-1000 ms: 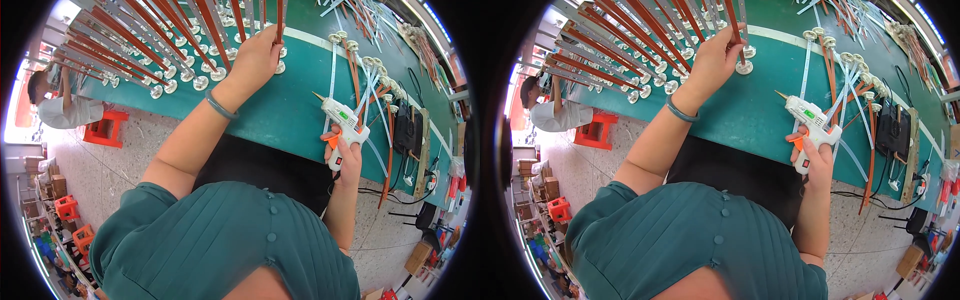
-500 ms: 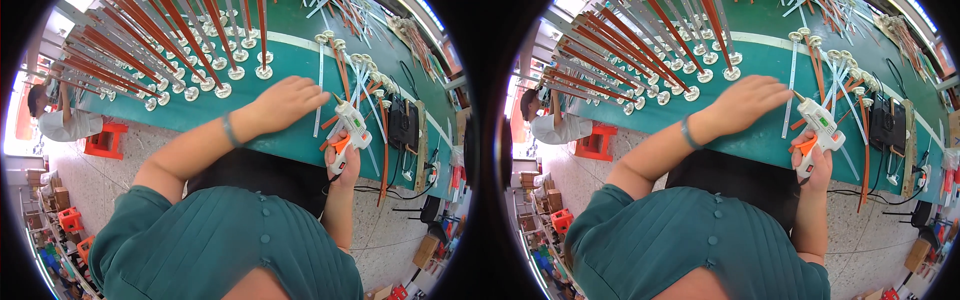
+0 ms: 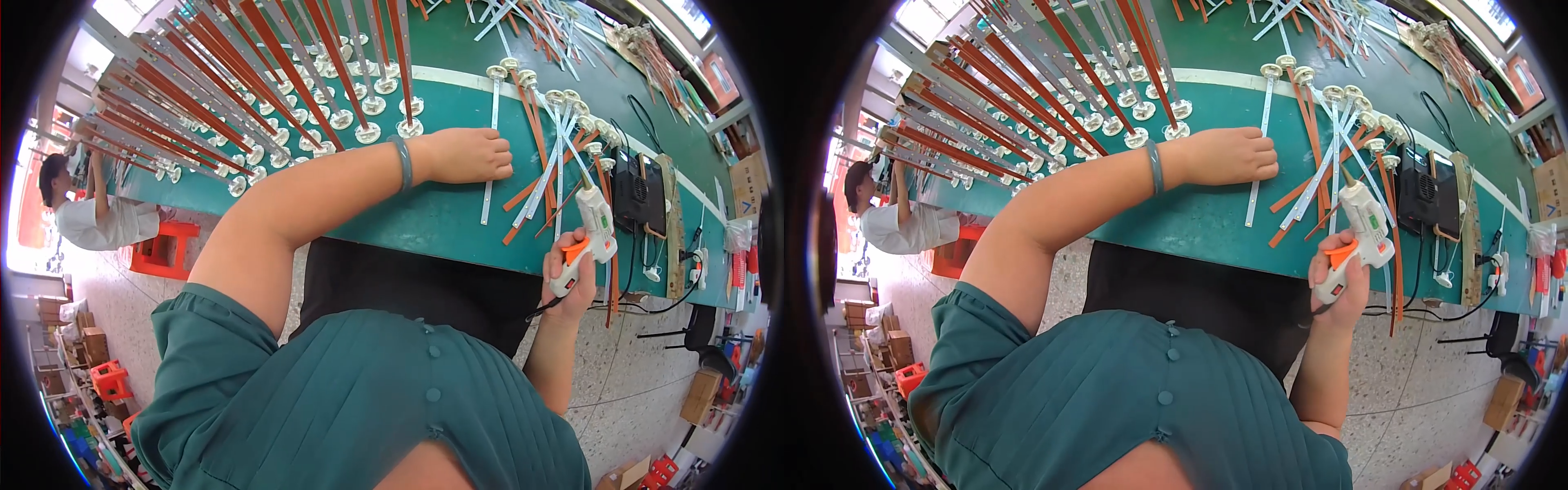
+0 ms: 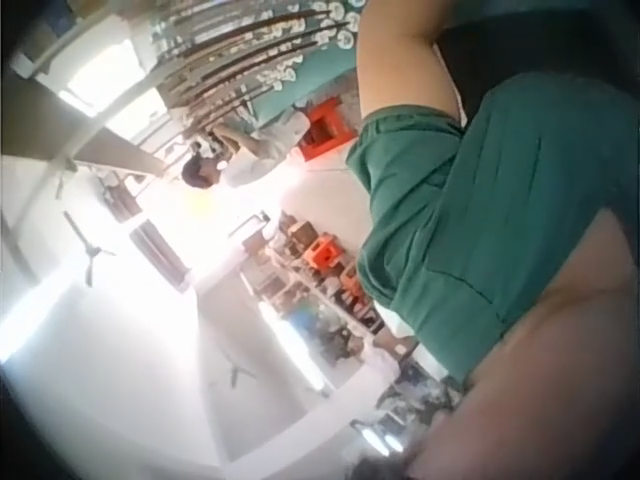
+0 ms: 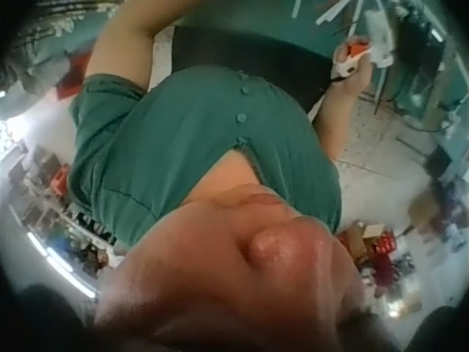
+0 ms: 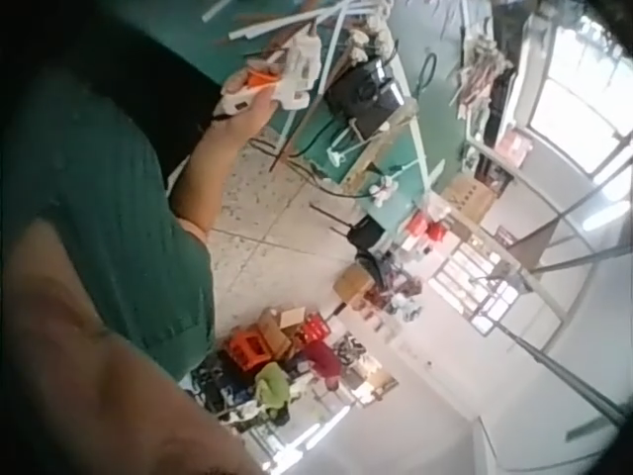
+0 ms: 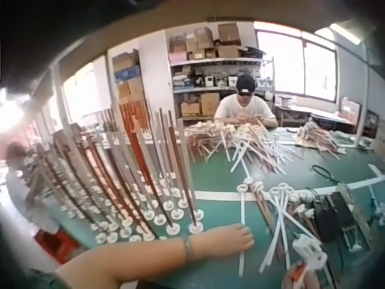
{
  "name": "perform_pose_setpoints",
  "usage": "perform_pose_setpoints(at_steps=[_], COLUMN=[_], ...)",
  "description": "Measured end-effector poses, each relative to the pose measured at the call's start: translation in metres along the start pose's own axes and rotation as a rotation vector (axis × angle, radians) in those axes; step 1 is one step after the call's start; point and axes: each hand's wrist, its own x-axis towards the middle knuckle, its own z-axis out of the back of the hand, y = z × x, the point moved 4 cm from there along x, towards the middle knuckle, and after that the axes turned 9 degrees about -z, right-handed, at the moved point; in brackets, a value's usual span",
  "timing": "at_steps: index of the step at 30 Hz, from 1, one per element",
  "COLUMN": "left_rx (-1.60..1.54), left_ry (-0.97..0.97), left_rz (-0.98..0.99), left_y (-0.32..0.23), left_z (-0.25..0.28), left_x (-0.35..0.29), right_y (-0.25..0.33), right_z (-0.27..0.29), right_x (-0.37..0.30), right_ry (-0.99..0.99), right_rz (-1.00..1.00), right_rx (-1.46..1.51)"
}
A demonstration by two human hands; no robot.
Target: The person is using a hot glue gun to attach plastic rods and circular components onto white bases at a manual workstation.
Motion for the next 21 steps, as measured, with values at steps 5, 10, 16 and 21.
perform_pose_setpoints(at_steps=[5,10,16,21], left_rx=[-0.012,-0.010,0.093,0.059], left_ry=[0.050,0.130,-0.060,-0.496], left_rz=[-0.003,0.014,-0.035,0.183], left_y=[0.002,0.003,0.017,0.039], left_z=[-0.003,-0.003,0.008,0.061], left_x=[0.004,0.012,0.012,0.014], right_y=[0.008,0.010,0.016,0.034], right_z=[0.003,0.002,0.001,0.008], right_x=[0.002,0.004,0.001,-0.001], right_ry=[-0.012,-0.034,-0.039,-0.086], right_rz=[0.050,0.061,0.083,0.155], right_rx=[0.025,0.048,0.037,0.049])
